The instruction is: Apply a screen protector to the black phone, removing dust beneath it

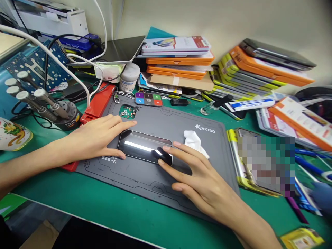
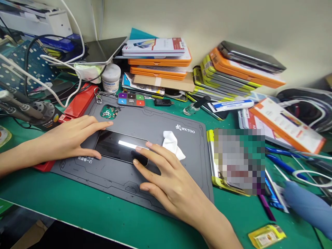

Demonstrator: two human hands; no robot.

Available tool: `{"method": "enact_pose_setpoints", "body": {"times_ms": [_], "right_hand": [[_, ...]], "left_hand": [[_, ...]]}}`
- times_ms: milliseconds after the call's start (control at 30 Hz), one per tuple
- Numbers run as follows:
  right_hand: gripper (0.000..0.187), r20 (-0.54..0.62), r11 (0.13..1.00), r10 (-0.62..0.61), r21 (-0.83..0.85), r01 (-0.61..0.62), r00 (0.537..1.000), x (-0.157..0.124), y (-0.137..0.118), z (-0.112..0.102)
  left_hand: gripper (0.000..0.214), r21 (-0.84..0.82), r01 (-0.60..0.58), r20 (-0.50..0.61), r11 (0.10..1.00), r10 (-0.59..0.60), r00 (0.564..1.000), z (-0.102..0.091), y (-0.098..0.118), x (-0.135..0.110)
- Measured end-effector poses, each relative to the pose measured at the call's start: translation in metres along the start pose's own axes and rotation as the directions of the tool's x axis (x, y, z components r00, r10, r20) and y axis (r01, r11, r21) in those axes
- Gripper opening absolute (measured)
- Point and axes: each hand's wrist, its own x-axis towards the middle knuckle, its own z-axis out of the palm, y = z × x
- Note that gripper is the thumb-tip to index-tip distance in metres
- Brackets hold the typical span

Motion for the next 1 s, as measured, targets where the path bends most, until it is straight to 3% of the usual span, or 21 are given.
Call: {"method": "enact_pose_setpoints", "body": {"times_ms": [433,833,933,1000], "right_hand": [[0.05,-0.006,0.999,-0.022,-0.034,0.022,1.0,0.006,-0.005,0.008],[0.067,0.024,0.999,-0.004,-0.032,0.005,1.0,0.014,-0.008,0.009],[0.057,-0.112,0.997,0.028,-0.07,-0.036,0.993,0.013,0.0,0.004],[0.048,-0.29,0.982,0.131,-0.091,-0.163,0.948,0.01,0.009,0.0]], "left_hand": [[0.083,-0.003,-0.009,-0.007,1.0,0.009,1.0,0.003,-0.003,-0.001],[0.082,-0.037,0.004,-0.019,0.999,-0.004,1.0,0.002,-0.003,0.0],[0.083,-0.023,-0.001,-0.029,1.0,0.001,1.0,0.002,-0.005,-0.001],[0.083,-0.01,0.0,-0.027,1.0,0.0,1.0,0.001,-0.005,-0.002]]}}
